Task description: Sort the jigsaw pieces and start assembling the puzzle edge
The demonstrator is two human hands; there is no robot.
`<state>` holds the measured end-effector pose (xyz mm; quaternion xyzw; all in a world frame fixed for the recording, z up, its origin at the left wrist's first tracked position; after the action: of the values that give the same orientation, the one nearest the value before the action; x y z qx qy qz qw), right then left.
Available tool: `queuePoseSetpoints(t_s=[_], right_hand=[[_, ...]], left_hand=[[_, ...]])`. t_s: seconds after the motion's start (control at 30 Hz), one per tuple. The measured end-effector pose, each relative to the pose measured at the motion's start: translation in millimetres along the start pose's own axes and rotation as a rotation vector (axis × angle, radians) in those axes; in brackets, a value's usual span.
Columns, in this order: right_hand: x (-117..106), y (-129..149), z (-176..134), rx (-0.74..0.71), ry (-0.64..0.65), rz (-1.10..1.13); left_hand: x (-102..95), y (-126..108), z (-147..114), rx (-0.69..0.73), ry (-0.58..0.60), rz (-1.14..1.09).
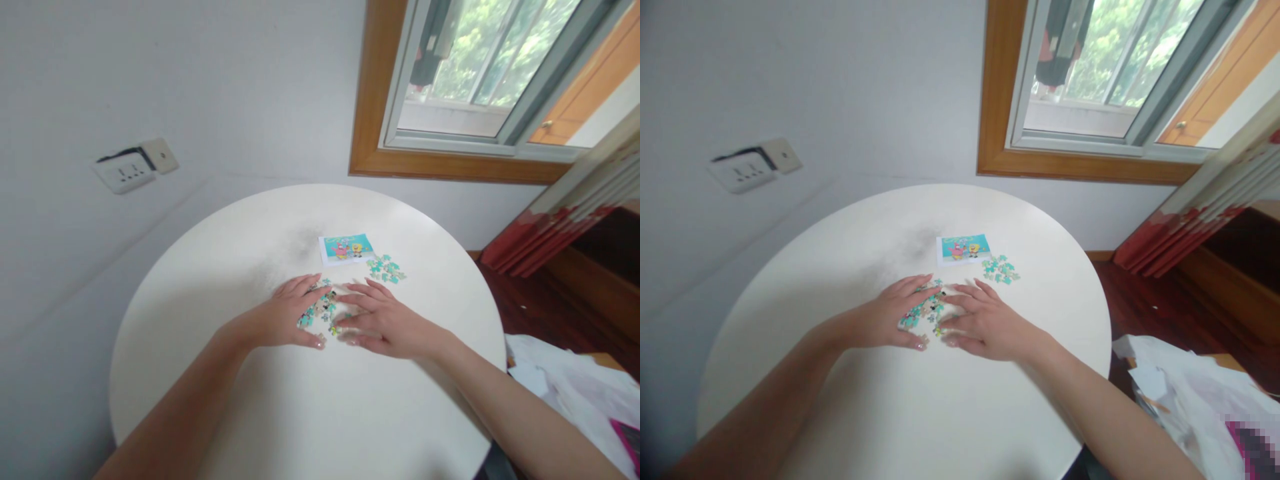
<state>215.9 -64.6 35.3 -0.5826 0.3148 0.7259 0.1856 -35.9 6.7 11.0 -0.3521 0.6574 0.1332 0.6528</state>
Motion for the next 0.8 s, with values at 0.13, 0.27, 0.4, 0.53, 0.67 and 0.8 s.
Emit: queuePoseSetpoints(t_s=[0.13,0.27,0.4,0.53,0.67,0.8], right_hand=[[1.7,-4.6,0.1,0.067,-0.044,0.011],[3.3,-0.6,2.7,0.015,-0.009,0.013],[2.8,3.3,3.7,-0.01,0.036,-0.006],[1.8,1.1,1.5,-0.008,0.032,-0.012],[2.7,-5.6,-0.6,-0.002,-0.025,0.022],[4.1,-11.5,-0.9,0.04,-0.096,0.045]], left_hand=[[-4.7,-3.7,-0.5,-0.001,0.001,-0.008],[-7.1,-5.6,0.2,0.054,-0.04,-0.029],[-6.7,-3.8,1.0,0.106,-0.057,-0.047],[-8.5,-4.4,1.2,0.074,-0.022,-0.065],[-8.8,-4.2,1.3,0.055,-0.012,-0.088],[-6.7,-1.3,1.5,0.049,-0.032,-0.106]])
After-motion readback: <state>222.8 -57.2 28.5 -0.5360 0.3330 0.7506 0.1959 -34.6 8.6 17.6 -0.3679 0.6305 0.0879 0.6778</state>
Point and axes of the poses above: each hand's wrist, its own z-axis towards the middle knuckle, its own x-axis out of the palm, y = z × x, the point moved 1 cm from there along z, towards the middle knuckle, and after that the axes turned 1 degree about -y, right-handed, at the moved point
